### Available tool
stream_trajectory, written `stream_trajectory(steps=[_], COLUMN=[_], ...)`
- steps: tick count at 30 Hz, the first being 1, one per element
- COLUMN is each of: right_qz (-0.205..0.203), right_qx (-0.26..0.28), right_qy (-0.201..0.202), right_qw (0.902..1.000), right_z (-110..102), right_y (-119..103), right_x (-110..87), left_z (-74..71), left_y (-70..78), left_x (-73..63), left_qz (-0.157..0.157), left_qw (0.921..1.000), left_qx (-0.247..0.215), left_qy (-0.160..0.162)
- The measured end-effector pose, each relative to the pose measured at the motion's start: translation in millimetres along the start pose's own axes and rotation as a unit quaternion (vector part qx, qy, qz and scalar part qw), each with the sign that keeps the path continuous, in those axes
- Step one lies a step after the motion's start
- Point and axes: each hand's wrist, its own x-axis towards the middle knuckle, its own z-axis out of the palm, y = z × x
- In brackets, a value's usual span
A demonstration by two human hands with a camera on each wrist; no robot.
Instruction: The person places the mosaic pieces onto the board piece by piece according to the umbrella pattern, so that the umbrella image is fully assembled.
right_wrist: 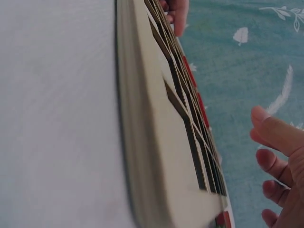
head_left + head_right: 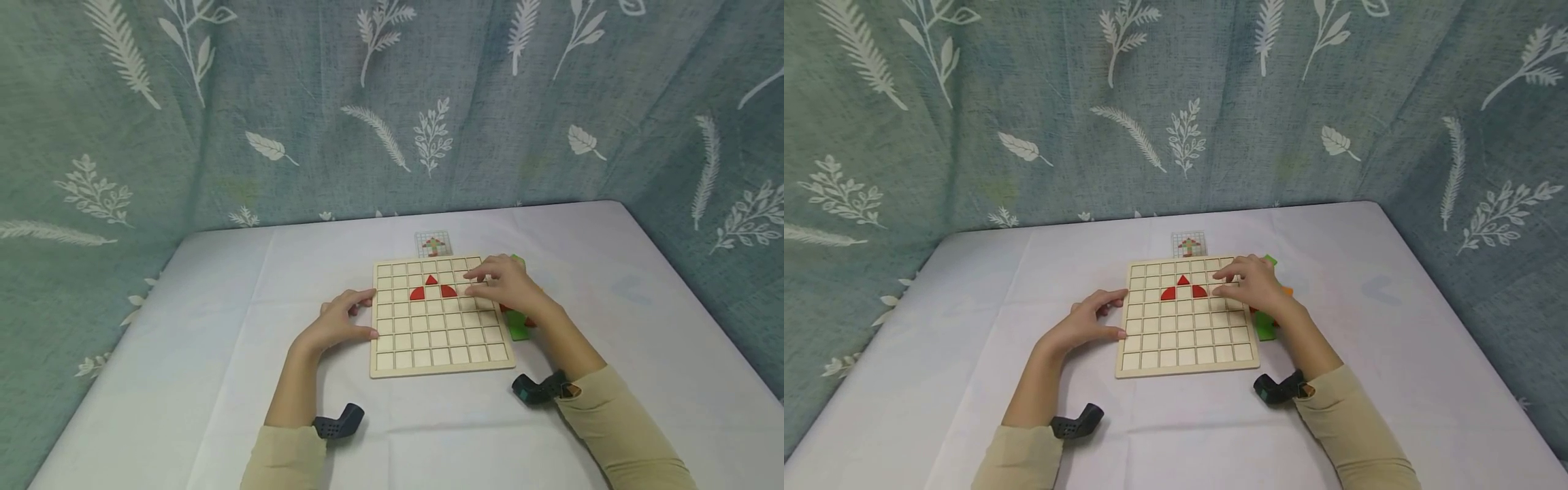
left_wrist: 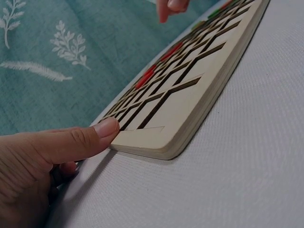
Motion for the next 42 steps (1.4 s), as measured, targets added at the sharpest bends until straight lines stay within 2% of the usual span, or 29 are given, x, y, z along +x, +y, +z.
stream_trajectory(steps=[9,16,21,33,38,42], right_qz=[0.011,0.046,0.037,0.048,0.059,0.075], right_qx=[-0.013,-0.016,-0.027,-0.071,-0.087,-0.102], right_qy=[0.012,0.002,0.008,-0.028,-0.030,-0.028], right_qw=[0.9998,0.9988,0.9989,0.9959,0.9940,0.9916], right_z=[-14.0,-19.9,-21.8,-16.3,-14.6,-15.7], right_y=[13.6,20.7,24.1,24.8,23.5,21.8], right_x=[-18.4,-32.0,-38.0,-41.0,-38.5,-35.8], left_z=[1.0,-2.0,-3.4,-3.0,-1.7,-0.6], left_y=[2.5,0.0,-0.5,-2.1,-1.6,-0.8], left_x=[-0.4,0.1,-0.6,-0.5,-0.5,-0.5], left_qz=[-0.007,-0.018,-0.016,-0.002,-0.008,0.000], left_qw=[1.0000,0.9998,0.9999,1.0000,1.0000,1.0000], left_qx=[-0.002,0.004,0.004,-0.005,-0.002,-0.001], left_qy=[0.004,0.002,0.004,0.000,0.001,-0.002])
